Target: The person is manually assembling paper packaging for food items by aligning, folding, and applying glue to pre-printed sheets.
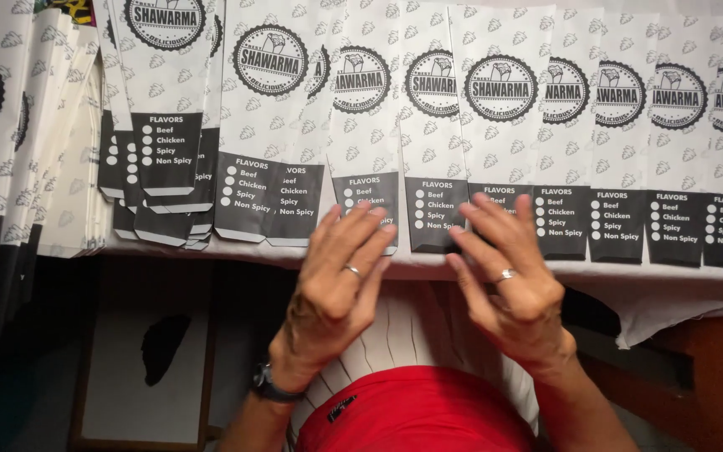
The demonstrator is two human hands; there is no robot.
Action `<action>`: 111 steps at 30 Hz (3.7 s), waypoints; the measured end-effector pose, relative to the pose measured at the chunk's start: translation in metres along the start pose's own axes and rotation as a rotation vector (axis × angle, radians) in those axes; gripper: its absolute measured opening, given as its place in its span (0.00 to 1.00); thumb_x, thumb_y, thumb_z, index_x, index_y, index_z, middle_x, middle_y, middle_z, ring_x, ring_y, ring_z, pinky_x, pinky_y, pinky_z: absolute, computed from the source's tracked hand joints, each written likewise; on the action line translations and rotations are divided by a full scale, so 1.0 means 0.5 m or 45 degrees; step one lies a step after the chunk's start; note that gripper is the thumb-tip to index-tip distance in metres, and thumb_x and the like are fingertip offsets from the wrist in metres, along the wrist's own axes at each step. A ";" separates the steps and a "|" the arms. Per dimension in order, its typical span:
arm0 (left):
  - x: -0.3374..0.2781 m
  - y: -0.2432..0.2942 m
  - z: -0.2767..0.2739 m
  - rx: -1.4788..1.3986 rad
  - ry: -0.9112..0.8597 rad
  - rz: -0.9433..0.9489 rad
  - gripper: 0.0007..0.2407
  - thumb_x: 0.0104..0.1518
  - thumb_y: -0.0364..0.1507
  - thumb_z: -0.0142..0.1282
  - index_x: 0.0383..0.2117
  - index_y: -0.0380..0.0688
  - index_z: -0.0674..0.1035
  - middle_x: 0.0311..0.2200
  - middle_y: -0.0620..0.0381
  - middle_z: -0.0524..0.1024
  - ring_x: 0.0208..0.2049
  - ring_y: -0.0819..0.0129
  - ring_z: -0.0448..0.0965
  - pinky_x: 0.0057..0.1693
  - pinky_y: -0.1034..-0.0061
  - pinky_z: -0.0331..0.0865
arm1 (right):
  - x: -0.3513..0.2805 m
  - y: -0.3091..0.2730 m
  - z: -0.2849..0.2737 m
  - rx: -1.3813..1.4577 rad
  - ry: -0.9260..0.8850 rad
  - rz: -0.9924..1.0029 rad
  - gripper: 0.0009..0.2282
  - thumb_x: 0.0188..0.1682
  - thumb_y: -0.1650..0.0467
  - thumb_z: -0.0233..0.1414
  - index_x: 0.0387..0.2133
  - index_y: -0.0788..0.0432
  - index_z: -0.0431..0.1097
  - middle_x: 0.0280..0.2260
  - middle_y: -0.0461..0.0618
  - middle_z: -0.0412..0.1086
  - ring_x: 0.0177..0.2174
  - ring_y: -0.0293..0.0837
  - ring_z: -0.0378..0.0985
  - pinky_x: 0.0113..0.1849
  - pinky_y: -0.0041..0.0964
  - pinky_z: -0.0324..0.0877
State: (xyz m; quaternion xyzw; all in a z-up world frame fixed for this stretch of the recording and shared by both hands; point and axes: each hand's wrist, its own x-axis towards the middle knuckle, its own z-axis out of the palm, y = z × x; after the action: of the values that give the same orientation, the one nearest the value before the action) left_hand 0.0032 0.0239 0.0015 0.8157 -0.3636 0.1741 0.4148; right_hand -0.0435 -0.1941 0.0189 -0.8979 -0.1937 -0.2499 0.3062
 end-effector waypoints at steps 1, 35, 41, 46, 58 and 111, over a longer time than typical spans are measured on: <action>-0.002 -0.005 -0.006 0.003 -0.002 0.003 0.13 0.62 0.15 0.57 0.52 0.31 0.76 0.55 0.41 0.74 0.61 0.43 0.74 0.69 0.45 0.62 | 0.004 0.002 0.008 0.001 0.004 0.000 0.11 0.53 0.80 0.55 0.48 0.68 0.71 0.54 0.66 0.69 0.57 0.66 0.73 0.67 0.69 0.51; -0.004 -0.013 0.006 -0.201 0.292 -0.376 0.05 0.56 0.14 0.60 0.35 0.36 0.82 0.40 0.50 0.82 0.50 0.55 0.83 0.65 0.58 0.71 | 0.065 -0.021 0.082 0.379 -0.055 0.096 0.03 0.48 0.81 0.58 0.30 0.66 0.71 0.36 0.56 0.75 0.43 0.50 0.81 0.66 0.65 0.51; -0.007 -0.007 0.030 -0.052 0.334 -0.331 0.07 0.56 0.17 0.60 0.39 0.36 0.81 0.42 0.50 0.80 0.51 0.54 0.82 0.65 0.56 0.69 | 0.069 -0.028 0.080 0.410 -0.065 0.158 0.03 0.48 0.82 0.57 0.30 0.65 0.73 0.35 0.54 0.76 0.43 0.49 0.81 0.67 0.62 0.51; -0.014 -0.006 0.025 -0.071 0.288 -0.345 0.07 0.59 0.17 0.59 0.42 0.35 0.80 0.45 0.48 0.79 0.53 0.54 0.80 0.66 0.56 0.68 | 0.065 -0.027 0.080 0.415 -0.066 0.141 0.04 0.47 0.82 0.57 0.30 0.66 0.73 0.36 0.55 0.76 0.43 0.50 0.81 0.67 0.62 0.50; -0.035 -0.074 -0.105 0.444 0.338 -0.255 0.10 0.64 0.11 0.48 0.43 0.31 0.81 0.51 0.45 0.78 0.58 0.46 0.76 0.67 0.46 0.63 | 0.071 -0.040 0.076 0.226 -0.150 -0.083 0.07 0.51 0.84 0.52 0.41 0.69 0.68 0.43 0.58 0.68 0.50 0.61 0.70 0.64 0.71 0.55; -0.042 -0.073 -0.088 0.259 0.271 -0.272 0.09 0.51 0.21 0.72 0.32 0.39 0.79 0.38 0.55 0.80 0.47 0.58 0.82 0.72 0.41 0.45 | 0.102 -0.095 0.198 0.317 0.010 -0.027 0.04 0.49 0.82 0.55 0.31 0.66 0.69 0.38 0.56 0.74 0.44 0.56 0.80 0.65 0.68 0.49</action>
State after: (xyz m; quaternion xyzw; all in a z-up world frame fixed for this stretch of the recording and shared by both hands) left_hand 0.0165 0.0829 -0.0048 0.8643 -0.2095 0.2504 0.3826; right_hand 0.0063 -0.0851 0.0012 -0.8498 -0.2314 -0.2307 0.4136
